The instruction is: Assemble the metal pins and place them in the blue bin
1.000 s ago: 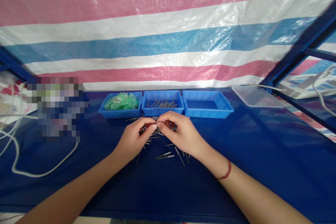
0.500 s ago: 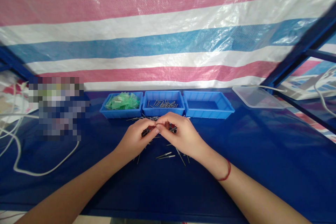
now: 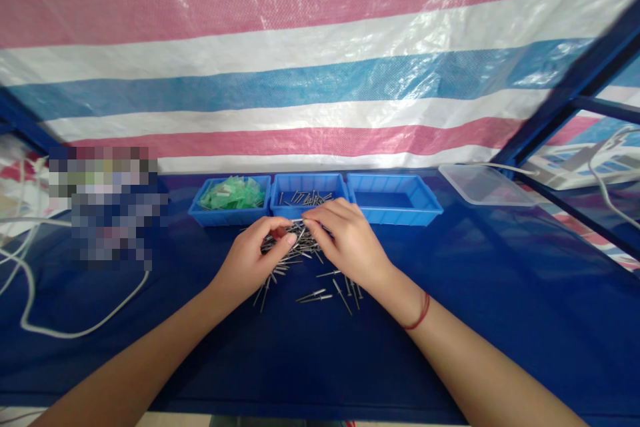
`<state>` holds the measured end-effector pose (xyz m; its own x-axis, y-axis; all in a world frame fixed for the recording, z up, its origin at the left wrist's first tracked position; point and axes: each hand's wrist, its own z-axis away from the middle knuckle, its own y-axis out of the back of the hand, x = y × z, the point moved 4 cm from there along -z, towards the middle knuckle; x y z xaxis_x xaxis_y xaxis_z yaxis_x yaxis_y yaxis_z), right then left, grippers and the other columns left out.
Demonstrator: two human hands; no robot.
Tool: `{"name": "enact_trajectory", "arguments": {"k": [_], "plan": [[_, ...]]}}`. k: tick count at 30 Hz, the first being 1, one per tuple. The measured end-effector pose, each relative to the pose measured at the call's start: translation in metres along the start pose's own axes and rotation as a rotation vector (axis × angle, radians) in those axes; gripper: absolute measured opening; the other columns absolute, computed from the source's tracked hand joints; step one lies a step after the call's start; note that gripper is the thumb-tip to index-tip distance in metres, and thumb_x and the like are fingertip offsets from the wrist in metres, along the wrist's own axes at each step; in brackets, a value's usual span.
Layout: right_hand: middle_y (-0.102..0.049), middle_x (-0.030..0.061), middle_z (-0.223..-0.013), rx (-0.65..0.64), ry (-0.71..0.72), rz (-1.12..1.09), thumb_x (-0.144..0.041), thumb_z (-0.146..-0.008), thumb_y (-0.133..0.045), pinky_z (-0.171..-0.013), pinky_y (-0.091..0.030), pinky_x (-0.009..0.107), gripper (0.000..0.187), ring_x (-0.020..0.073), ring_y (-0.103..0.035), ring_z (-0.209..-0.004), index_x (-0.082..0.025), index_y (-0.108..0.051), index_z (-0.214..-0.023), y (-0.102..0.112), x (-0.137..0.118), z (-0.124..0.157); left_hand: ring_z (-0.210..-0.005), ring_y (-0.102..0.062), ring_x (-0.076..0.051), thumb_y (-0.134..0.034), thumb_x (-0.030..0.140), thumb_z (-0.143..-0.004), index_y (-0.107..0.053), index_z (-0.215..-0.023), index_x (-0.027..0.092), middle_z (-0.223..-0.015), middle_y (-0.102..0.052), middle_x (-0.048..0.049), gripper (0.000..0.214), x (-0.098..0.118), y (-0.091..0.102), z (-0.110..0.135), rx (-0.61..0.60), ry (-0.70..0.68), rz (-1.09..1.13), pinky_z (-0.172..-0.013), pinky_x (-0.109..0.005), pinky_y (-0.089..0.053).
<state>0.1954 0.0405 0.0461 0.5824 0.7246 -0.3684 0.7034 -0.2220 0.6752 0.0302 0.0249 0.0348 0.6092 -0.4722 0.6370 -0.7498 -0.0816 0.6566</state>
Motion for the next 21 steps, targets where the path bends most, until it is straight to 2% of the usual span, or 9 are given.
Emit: {"name": "enact_trajectory", "arguments": {"k": [4,7,9,14,17,21], "plan": [[-0.068,0.0091,-0.086,0.149,-0.125,0.268,-0.030,-0.095,-0.043,-0.073,-0.041,0.036,0.026,0.0222,-0.058,-0.079,-0.017,-0.066,-0.098,0.004,0.018,-0.007,-0.085,-0.062,-0.017,-0.051,0.032,-0.091,-0.058,-0.111,0.018,-0.090,-0.066,-0.0038,0.025,0.000,0.003,-0.001,0.018,-0.009,-0.036,-0.081,-0.029,-0.046],[-0.066,0.0084,-0.077,0.167,-0.169,0.469,-0.034,-0.095,-0.042,-0.067,-0.035,0.034,0.030,0.0226,-0.055,-0.075,-0.016,-0.067,-0.096,0.003,0.025,-0.010,-0.085,-0.061,-0.017,-0.049,0.027,-0.091,-0.059,-0.109,0.018,-0.090,-0.066,-0.0040,0.023,-0.002,0.004,-0.003,-0.022,-0.040,-0.099,-0.080,-0.029,-0.046],[-0.066,0.0078,-0.076,0.156,-0.167,0.510,-0.038,-0.095,-0.044,-0.066,-0.032,0.033,0.031,0.0223,-0.054,-0.075,-0.017,-0.067,-0.094,0.002,0.023,-0.009,-0.085,-0.061,-0.017,-0.049,0.022,-0.089,-0.062,-0.103,0.019,-0.089,-0.067,-0.0033,0.019,-0.002,0.004,-0.004,-0.098,-0.087,-0.145,-0.078,-0.029,-0.045],[-0.066,0.0063,-0.079,0.091,-0.161,0.362,-0.041,-0.093,-0.046,-0.070,-0.034,0.034,0.031,0.0221,-0.054,-0.077,-0.018,-0.066,-0.096,-0.001,0.012,-0.002,-0.079,-0.058,-0.015,-0.054,0.014,-0.081,-0.064,-0.083,0.019,-0.081,-0.064,-0.0003,0.011,-0.001,0.011,-0.004,-0.343,-0.226,-0.236,-0.076,-0.026,-0.042],[-0.065,0.0056,-0.082,0.025,-0.175,0.190,-0.037,-0.092,-0.048,-0.075,-0.039,0.035,0.027,0.0215,-0.055,-0.078,-0.018,-0.063,-0.104,-0.004,0.009,0.004,-0.075,-0.057,-0.013,-0.055,0.015,-0.081,-0.064,-0.082,0.019,-0.078,-0.062,0.0010,0.010,-0.003,0.018,-0.003,-0.458,-0.228,-0.224,-0.072,-0.023,-0.041],[-0.063,0.0051,-0.086,0.031,-0.209,0.026,-0.030,-0.089,-0.050,-0.080,-0.045,0.036,0.031,0.0207,-0.057,-0.081,-0.018,-0.054,-0.117,-0.006,0.006,0.010,-0.075,-0.059,-0.013,-0.056,0.018,-0.084,-0.067,-0.083,0.019,-0.081,-0.065,0.0002,0.011,-0.007,0.019,-0.001,-0.577,-0.240,-0.251,-0.072,-0.022,-0.041]]}}
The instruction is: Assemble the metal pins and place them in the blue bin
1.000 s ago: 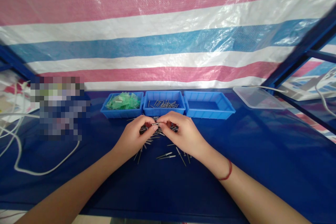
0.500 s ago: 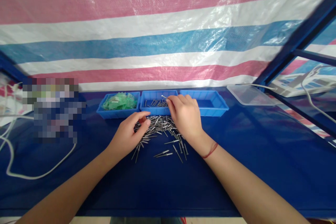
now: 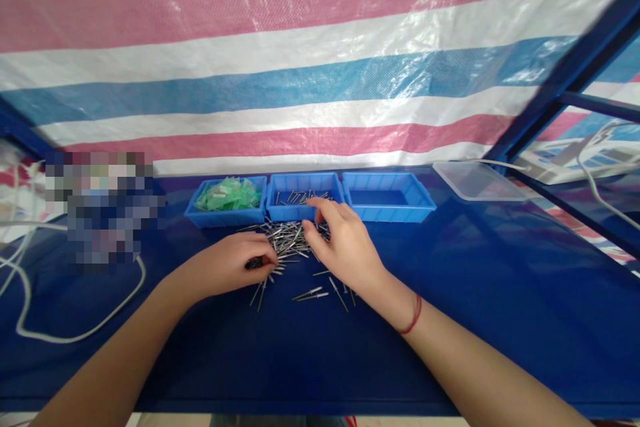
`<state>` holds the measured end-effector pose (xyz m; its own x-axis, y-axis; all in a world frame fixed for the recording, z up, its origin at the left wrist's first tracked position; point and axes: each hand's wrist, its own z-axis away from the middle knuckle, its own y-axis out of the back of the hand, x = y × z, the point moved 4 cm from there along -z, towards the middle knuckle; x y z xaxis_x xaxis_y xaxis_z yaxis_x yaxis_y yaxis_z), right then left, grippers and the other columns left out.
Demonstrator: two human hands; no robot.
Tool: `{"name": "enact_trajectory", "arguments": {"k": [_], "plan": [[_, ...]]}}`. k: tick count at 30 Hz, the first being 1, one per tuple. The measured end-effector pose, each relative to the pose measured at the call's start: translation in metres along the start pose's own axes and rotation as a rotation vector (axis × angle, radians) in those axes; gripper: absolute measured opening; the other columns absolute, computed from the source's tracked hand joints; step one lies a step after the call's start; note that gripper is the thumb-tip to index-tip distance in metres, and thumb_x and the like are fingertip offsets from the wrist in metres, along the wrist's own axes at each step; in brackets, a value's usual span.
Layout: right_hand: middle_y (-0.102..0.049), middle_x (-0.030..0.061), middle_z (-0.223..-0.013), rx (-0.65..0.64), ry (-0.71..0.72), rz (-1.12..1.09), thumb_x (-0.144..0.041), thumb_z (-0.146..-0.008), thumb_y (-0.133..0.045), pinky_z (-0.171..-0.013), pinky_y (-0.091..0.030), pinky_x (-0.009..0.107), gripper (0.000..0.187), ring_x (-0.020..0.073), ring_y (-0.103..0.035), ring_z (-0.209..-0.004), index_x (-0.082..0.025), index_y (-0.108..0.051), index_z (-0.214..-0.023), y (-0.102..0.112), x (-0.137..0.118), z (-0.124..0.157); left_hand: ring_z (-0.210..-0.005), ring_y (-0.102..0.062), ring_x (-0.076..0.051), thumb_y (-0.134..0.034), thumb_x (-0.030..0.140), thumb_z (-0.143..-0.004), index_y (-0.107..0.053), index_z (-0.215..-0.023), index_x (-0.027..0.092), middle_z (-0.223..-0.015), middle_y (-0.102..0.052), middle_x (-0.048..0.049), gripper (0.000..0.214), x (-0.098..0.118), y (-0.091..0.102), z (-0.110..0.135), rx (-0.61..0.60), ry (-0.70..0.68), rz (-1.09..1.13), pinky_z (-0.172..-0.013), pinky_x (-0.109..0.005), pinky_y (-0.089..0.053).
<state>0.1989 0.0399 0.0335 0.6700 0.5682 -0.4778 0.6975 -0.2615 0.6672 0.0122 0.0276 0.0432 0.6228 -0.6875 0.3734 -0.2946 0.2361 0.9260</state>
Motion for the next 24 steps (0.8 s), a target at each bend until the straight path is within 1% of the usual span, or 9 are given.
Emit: {"name": "enact_trajectory", "arguments": {"k": [3,6,10,12,16,18,20,22,24], "plan": [[-0.062,0.0044,-0.086,0.007,-0.013,-0.029,-0.027,-0.088,-0.051,-0.080,-0.046,0.035,0.032,0.0207,-0.059,-0.083,-0.019,-0.051,-0.119,0.001,-0.003,0.002,-0.078,-0.061,-0.013,-0.056,0.019,-0.087,-0.068,-0.084,0.019,-0.085,-0.067,-0.0009,0.013,0.002,-0.002,-0.001,-0.009,-0.011,-0.022,-0.073,-0.023,-0.041],[-0.062,0.0039,-0.087,-0.022,-0.019,-0.046,-0.026,-0.087,-0.051,-0.080,-0.047,0.034,0.031,0.0202,-0.060,-0.085,-0.019,-0.051,-0.118,0.000,-0.006,0.003,-0.082,-0.062,-0.014,-0.054,0.022,-0.090,-0.069,-0.088,0.019,-0.089,-0.068,-0.0018,0.015,0.005,-0.004,-0.002,-0.008,-0.017,-0.048,-0.074,-0.024,-0.041],[-0.061,0.0031,-0.085,-0.048,-0.048,-0.047,-0.026,-0.087,-0.052,-0.080,-0.046,0.034,0.029,0.0198,-0.060,-0.084,-0.019,-0.052,-0.116,-0.002,-0.007,0.005,-0.085,-0.062,-0.016,-0.056,0.028,-0.090,-0.068,-0.093,0.019,-0.092,-0.066,-0.0029,0.016,0.010,-0.009,-0.004,-0.053,-0.024,-0.062,-0.075,-0.024,-0.042],[-0.061,0.0030,-0.085,-0.059,-0.061,-0.045,-0.025,-0.087,-0.052,-0.080,-0.046,0.033,0.028,0.0197,-0.060,-0.084,-0.019,-0.053,-0.114,-0.003,-0.007,0.006,-0.084,-0.060,-0.016,-0.056,0.029,-0.090,-0.067,-0.092,0.018,-0.091,-0.065,-0.0031,0.016,0.010,-0.012,-0.004,-0.050,-0.003,-0.062,-0.074,-0.025,-0.042],[-0.063,0.0034,-0.085,-0.065,-0.060,-0.047,-0.024,-0.086,-0.053,-0.081,-0.045,0.033,0.023,0.0195,-0.060,-0.084,-0.018,-0.057,-0.108,-0.003,-0.009,0.007,-0.083,-0.058,-0.016,-0.055,0.027,-0.089,-0.063,-0.086,0.018,-0.088,-0.062,-0.0026,0.013,0.009,-0.019,-0.005,0.014,0.021,-0.025,-0.074,-0.024,-0.042],[-0.064,0.0034,-0.084,-0.067,-0.046,-0.063,-0.023,-0.086,-0.053,-0.080,-0.045,0.033,0.015,0.0189,-0.060,-0.083,-0.019,-0.061,-0.099,-0.002,-0.012,0.006,-0.081,-0.057,-0.015,-0.054,0.026,-0.090,-0.061,-0.084,0.017,-0.087,-0.061,-0.0024,0.013,0.008,-0.019,-0.006,0.062,0.030,0.009,-0.074,-0.024,-0.041],[-0.065,0.0029,-0.082,-0.088,-0.048,-0.099,-0.024,-0.086,-0.054,-0.077,-0.044,0.032,0.010,0.0180,-0.060,-0.081,-0.019,-0.063,-0.088,-0.001,-0.015,0.006,-0.079,-0.057,-0.015,-0.052,0.026,-0.090,-0.060,-0.084,0.017,-0.086,-0.061,-0.0021,0.013,0.006,-0.017,-0.007,0.137,0.066,0.056,-0.072,-0.024,-0.041],[-0.066,0.0021,-0.080,-0.120,-0.094,-0.157,-0.027,-0.085,-0.057,-0.073,-0.044,0.030,0.011,0.0170,-0.059,-0.077,-0.020,-0.064,-0.082,-0.002,-0.015,0.006,-0.076,-0.057,-0.014,-0.051,0.028,-0.091,-0.059,-0.086,0.018,-0.084,-0.061,-0.0014,0.015,0.004,-0.013,-0.008,0.219,0.130,0.131,-0.069,-0.024,-0.041],[-0.066,0.0013,-0.078,-0.146,-0.159,-0.230,-0.031,-0.084,-0.059,-0.068,-0.044,0.029,0.012,0.0156,-0.059,-0.072,-0.020,-0.065,-0.083,-0.005,-0.013,0.006,-0.072,-0.057,-0.013,-0.050,0.031,-0.091,-0.059,-0.089,0.018,-0.082,-0.063,-0.0004,0.017,0.003,-0.011,-0.009,0.286,0.195,0.236,-0.067,-0.024,-0.041]]}}
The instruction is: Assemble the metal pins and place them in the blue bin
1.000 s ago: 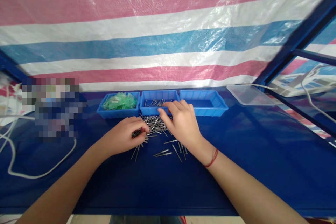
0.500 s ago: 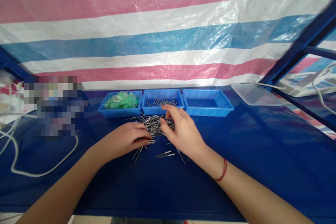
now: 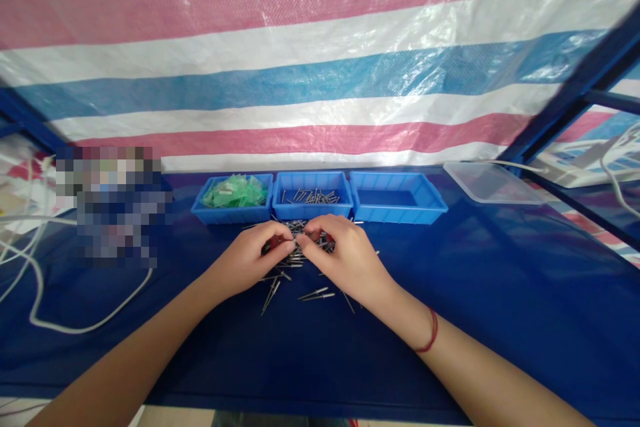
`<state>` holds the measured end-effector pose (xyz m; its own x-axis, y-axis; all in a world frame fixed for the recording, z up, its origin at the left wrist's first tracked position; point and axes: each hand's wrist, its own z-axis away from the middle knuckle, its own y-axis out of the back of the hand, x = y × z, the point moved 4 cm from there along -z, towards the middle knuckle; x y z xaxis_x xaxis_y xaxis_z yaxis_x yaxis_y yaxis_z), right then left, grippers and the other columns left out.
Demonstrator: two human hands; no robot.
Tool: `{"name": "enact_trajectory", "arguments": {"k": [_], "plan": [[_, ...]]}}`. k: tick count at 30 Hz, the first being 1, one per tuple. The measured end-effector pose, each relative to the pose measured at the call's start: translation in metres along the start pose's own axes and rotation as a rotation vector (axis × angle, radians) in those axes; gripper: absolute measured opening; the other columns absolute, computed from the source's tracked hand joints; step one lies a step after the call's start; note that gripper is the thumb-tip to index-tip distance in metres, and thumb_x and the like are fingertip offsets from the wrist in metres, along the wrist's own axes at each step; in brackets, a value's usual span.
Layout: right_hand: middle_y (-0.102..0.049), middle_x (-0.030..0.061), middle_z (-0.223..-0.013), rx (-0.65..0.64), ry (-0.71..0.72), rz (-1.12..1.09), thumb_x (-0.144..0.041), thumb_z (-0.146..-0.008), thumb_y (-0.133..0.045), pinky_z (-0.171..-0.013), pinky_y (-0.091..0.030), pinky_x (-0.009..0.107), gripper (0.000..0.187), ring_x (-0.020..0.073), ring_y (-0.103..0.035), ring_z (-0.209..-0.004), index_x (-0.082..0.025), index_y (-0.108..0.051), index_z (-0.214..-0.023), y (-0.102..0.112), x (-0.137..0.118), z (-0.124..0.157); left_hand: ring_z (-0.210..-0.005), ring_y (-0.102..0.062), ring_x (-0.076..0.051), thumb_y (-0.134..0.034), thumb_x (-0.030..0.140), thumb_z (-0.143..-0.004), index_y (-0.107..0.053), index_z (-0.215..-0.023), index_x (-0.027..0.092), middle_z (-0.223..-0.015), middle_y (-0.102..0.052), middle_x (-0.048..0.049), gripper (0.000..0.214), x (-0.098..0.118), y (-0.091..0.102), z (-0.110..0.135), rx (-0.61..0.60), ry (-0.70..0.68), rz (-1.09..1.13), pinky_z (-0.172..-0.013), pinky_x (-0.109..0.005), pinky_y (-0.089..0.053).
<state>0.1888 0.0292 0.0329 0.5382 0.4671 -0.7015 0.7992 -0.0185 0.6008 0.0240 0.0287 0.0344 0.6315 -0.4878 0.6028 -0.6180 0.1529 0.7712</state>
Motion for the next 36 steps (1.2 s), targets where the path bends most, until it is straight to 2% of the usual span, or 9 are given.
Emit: {"name": "enact_trajectory", "arguments": {"k": [4,7,14,17,21,23,26,31,36], "plan": [[-0.066,-0.0001,-0.076,-0.068,-0.049,-0.144,-0.031,-0.085,-0.057,-0.060,-0.042,0.026,0.014,0.0127,-0.056,-0.064,-0.020,-0.067,-0.084,-0.006,0.005,-0.001,-0.073,-0.060,-0.013,-0.052,0.031,-0.090,-0.061,-0.093,0.019,-0.084,-0.067,0.0003,0.016,-0.001,-0.002,-0.001,0.078,0.066,0.163,-0.070,-0.023,-0.044],[-0.067,-0.0001,-0.076,-0.095,-0.058,-0.192,-0.029,-0.085,-0.056,-0.058,-0.041,0.025,0.014,0.0118,-0.055,-0.062,-0.020,-0.067,-0.084,-0.008,0.006,-0.002,-0.078,-0.062,-0.014,-0.054,0.030,-0.089,-0.062,-0.094,0.019,-0.089,-0.069,-0.0002,0.014,-0.004,-0.003,-0.001,0.103,0.063,0.165,-0.074,-0.024,-0.045],[-0.067,0.0000,-0.076,-0.014,0.024,-0.055,-0.021,-0.084,-0.055,-0.060,-0.042,0.025,0.012,0.0118,-0.056,-0.063,-0.020,-0.066,-0.082,-0.002,0.004,-0.002,-0.095,-0.058,-0.019,-0.054,0.029,-0.090,-0.066,-0.098,0.024,-0.101,-0.069,0.0002,0.015,-0.010,0.001,-0.002,0.089,-0.026,-0.246,-0.084,-0.034,-0.038],[-0.066,0.0009,-0.076,-0.072,0.150,0.053,-0.011,-0.079,-0.055,-0.068,-0.043,0.028,0.012,0.0140,-0.057,-0.070,-0.019,-0.065,-0.080,-0.004,0.001,-0.001,-0.102,-0.053,-0.021,-0.054,0.028,-0.089,-0.067,-0.097,0.026,-0.109,-0.065,-0.0015,0.015,-0.003,0.005,0.001,0.116,-0.070,-0.355,-0.084,-0.035,-0.035],[-0.064,0.0014,-0.072,-0.195,0.276,0.173,-0.004,-0.074,-0.054,-0.069,-0.041,0.029,0.017,0.0160,-0.054,-0.072,-0.018,-0.063,-0.075,-0.010,-0.004,0.002,-0.090,-0.055,-0.019,-0.057,0.024,-0.084,-0.067,-0.086,0.024,-0.091,-0.065,-0.0011,0.010,0.008,0.006,0.004,-0.011,-0.099,-0.434,-0.076,-0.032,-0.033],[-0.064,0.0021,-0.073,-0.212,0.286,0.193,-0.005,-0.075,-0.054,-0.069,-0.040,0.029,0.016,0.0166,-0.054,-0.074,-0.018,-0.064,-0.075,-0.011,-0.005,0.002,-0.083,-0.056,-0.016,-0.056,0.024,-0.085,-0.067,-0.084,0.023,-0.083,-0.064,0.0003,0.011,0.011,0.004,0.005,-0.102,-0.133,-0.440,-0.071,-0.030,-0.031],[-0.064,0.0022,-0.073,-0.219,0.288,0.209,-0.008,-0.080,-0.054,-0.069,-0.039,0.029,0.014,0.0161,-0.053,-0.072,-0.018,-0.063,-0.075,-0.010,-0.005,0.001,-0.081,-0.059,-0.014,-0.053,0.025,-0.088,-0.066,-0.084,0.022,-0.083,-0.065,0.0010,0.014,0.009,0.001,0.005,-0.182,-0.189,-0.423,-0.070,-0.030,-0.031],[-0.062,0.0013,-0.070,-0.215,0.282,0.219,-0.011,-0.083,-0.054,-0.069,-0.037,0.029,0.014,0.0149,-0.052,-0.069,-0.018,-0.063,-0.075,-0.009,-0.006,0.000,-0.086,-0.061,-0.015,-0.051,0.027,-0.092,-0.067,-0.089,0.022,-0.090,-0.066,-0.0004,0.017,0.005,-0.001,0.004,-0.202,-0.220,-0.447,-0.070,-0.028,-0.033],[-0.062,0.0017,-0.070,-0.228,0.289,0.234,-0.012,-0.084,-0.052,-0.069,-0.038,0.030,0.016,0.0153,-0.053,-0.069,-0.019,-0.062,-0.074,-0.011,-0.004,0.001,-0.083,-0.061,-0.015,-0.051,0.026,-0.092,-0.067,-0.086,0.020,-0.088,-0.064,-0.0023,0.019,0.008,-0.003,0.004,-0.198,-0.216,-0.484,-0.068,-0.027,-0.037]]}}
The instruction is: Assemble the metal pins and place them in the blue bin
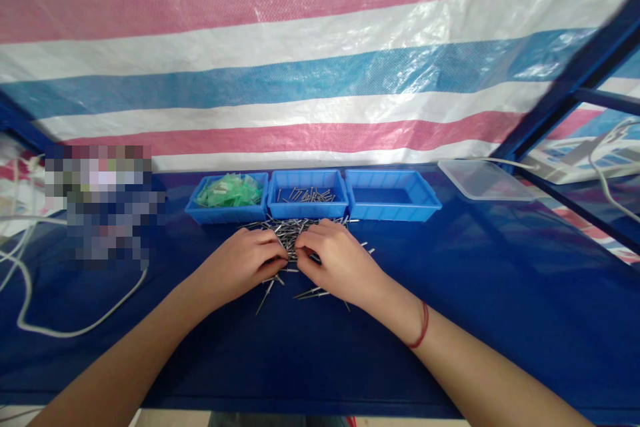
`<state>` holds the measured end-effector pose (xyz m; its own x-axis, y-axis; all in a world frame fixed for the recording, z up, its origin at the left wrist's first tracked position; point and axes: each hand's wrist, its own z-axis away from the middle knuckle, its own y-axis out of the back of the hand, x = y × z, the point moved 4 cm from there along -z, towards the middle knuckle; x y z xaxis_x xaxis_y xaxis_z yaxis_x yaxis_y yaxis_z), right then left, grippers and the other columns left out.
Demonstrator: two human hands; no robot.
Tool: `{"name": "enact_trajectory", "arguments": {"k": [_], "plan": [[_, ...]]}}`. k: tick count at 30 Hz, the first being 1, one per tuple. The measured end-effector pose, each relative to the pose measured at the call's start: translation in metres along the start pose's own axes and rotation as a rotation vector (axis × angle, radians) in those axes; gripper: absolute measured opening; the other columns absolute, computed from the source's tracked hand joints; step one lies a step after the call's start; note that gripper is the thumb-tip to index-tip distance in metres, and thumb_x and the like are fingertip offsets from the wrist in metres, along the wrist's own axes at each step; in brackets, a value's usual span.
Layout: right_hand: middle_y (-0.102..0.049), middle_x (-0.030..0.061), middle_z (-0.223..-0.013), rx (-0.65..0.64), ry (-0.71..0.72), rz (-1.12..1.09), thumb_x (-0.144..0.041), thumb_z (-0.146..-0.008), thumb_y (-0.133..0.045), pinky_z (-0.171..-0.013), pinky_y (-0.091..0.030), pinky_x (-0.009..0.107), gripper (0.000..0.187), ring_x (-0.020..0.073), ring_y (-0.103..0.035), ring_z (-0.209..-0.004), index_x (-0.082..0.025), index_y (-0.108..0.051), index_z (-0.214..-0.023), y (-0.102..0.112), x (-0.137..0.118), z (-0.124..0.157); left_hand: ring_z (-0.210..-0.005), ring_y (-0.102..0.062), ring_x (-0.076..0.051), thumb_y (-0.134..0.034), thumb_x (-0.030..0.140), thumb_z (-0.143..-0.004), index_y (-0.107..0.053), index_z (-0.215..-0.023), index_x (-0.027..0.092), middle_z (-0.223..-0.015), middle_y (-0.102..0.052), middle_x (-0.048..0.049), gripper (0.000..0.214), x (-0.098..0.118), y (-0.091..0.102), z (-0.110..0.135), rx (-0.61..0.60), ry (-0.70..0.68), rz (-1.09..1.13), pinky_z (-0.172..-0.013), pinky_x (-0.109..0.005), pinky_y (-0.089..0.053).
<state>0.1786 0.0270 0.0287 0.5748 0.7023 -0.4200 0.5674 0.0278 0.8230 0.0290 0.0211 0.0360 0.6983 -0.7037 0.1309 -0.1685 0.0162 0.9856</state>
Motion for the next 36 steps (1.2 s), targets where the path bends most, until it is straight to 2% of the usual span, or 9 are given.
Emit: {"name": "enact_trajectory", "arguments": {"k": [4,7,11,16,23,29,36], "plan": [[-0.063,0.0017,-0.069,0.028,-0.011,-0.019,-0.016,-0.085,-0.053,-0.070,-0.039,0.031,0.014,0.0152,-0.053,-0.067,-0.019,-0.062,-0.074,0.001,0.000,-0.001,-0.080,-0.059,-0.016,-0.046,0.026,-0.094,-0.065,-0.088,0.017,-0.087,-0.061,-0.0040,0.021,0.001,0.002,0.000,0.040,0.055,0.028,-0.069,-0.027,-0.040],[-0.064,0.0018,-0.071,0.073,-0.032,-0.079,-0.023,-0.085,-0.056,-0.071,-0.040,0.031,0.013,0.0152,-0.055,-0.067,-0.019,-0.063,-0.075,0.005,-0.002,-0.001,-0.083,-0.058,-0.015,-0.041,0.025,-0.095,-0.061,-0.092,0.017,-0.090,-0.058,-0.0037,0.021,0.000,0.007,0.001,0.125,0.090,0.161,-0.074,-0.027,-0.042],[-0.066,0.0021,-0.075,0.125,-0.141,-0.263,-0.027,-0.088,-0.054,-0.067,-0.043,0.028,0.015,0.0149,-0.058,-0.069,-0.020,-0.064,-0.079,0.007,-0.001,0.000,-0.086,-0.056,-0.014,-0.040,0.025,-0.096,-0.058,-0.093,0.018,-0.092,-0.057,-0.0030,0.020,0.000,0.009,0.002,0.252,0.147,0.373,-0.077,-0.025,-0.043],[-0.066,0.0031,-0.079,0.188,-0.265,-0.484,-0.035,-0.088,-0.054,-0.066,-0.046,0.028,0.022,0.0147,-0.058,-0.070,-0.018,-0.063,-0.078,0.005,0.005,0.001,-0.076,-0.054,-0.013,-0.045,0.029,-0.094,-0.059,-0.092,0.018,-0.083,-0.055,-0.0011,0.018,0.000,0.003,0.000,0.337,0.233,0.479,-0.073,-0.025,-0.042],[-0.063,0.0013,-0.072,0.326,-0.303,-0.539,-0.036,-0.082,-0.063,-0.062,-0.046,0.028,0.018,0.0133,-0.056,-0.065,-0.019,-0.063,-0.077,0.004,0.009,0.004,-0.070,-0.051,-0.012,-0.047,0.030,-0.093,-0.056,-0.084,0.018,-0.078,-0.054,0.0001,0.017,0.003,-0.004,-0.002,0.355,0.227,0.544,-0.066,-0.024,-0.040],[-0.064,0.0018,-0.072,0.299,-0.268,-0.497,-0.034,-0.082,-0.062,-0.059,-0.045,0.027,0.016,0.0135,-0.056,-0.064,-0.019,-0.065,-0.078,0.004,0.006,0.004,-0.071,-0.052,-0.013,-0.047,0.034,-0.093,-0.059,-0.093,0.018,-0.080,-0.056,-0.0010,0.020,0.004,-0.008,-0.004,0.325,0.218,0.542,-0.065,-0.024,-0.040],[-0.067,0.0033,-0.079,0.297,-0.196,-0.421,-0.029,-0.085,-0.059,-0.064,-0.046,0.029,0.013,0.0156,-0.060,-0.071,-0.021,-0.068,-0.085,0.011,0.003,0.003,-0.073,-0.054,-0.013,-0.051,0.030,-0.091,-0.059,-0.088,0.018,-0.082,-0.059,-0.0011,0.014,0.000,-0.003,-0.002,0.366,0.247,0.535,-0.068,-0.024,-0.042]]}}
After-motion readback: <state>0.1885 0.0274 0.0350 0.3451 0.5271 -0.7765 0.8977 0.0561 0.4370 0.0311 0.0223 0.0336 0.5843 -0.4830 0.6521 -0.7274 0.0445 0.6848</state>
